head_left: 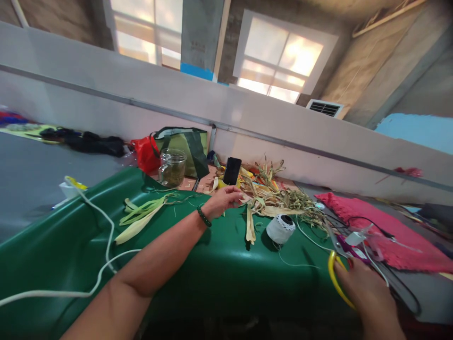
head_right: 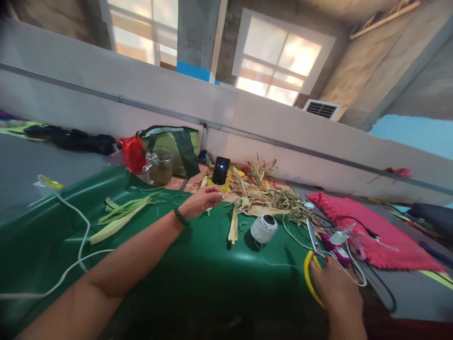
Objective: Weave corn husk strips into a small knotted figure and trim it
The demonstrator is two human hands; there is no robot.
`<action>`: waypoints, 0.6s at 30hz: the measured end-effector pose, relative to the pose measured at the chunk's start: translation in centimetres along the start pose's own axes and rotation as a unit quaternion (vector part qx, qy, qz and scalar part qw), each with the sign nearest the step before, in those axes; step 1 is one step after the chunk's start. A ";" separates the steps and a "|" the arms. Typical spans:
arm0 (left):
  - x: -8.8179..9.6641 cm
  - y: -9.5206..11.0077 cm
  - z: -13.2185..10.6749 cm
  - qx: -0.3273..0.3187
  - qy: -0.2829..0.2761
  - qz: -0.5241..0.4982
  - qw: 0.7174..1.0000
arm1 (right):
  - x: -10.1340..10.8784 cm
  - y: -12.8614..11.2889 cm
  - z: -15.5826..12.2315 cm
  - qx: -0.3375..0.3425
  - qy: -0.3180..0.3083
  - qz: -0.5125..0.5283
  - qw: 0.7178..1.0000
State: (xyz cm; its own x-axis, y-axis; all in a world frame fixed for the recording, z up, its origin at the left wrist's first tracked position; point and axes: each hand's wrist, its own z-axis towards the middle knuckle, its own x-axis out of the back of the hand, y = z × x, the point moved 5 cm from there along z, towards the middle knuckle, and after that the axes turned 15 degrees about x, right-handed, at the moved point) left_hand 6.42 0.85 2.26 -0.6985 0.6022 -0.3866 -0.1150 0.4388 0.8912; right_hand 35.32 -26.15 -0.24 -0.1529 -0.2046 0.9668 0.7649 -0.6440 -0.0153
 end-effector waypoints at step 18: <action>2.1 1.2 0.7 -0.115 0.080 -0.037 0.989 | 4.9 -16.5 1.4 0.373 0.239 0.328 0.834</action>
State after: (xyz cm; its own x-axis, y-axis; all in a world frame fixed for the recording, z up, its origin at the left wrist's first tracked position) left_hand 5.28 3.11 2.35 -0.7825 0.4527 -0.4275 -0.3154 0.3038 0.8990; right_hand 22.80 -15.48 5.09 0.3565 -0.7183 0.5974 0.9314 0.3235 -0.1669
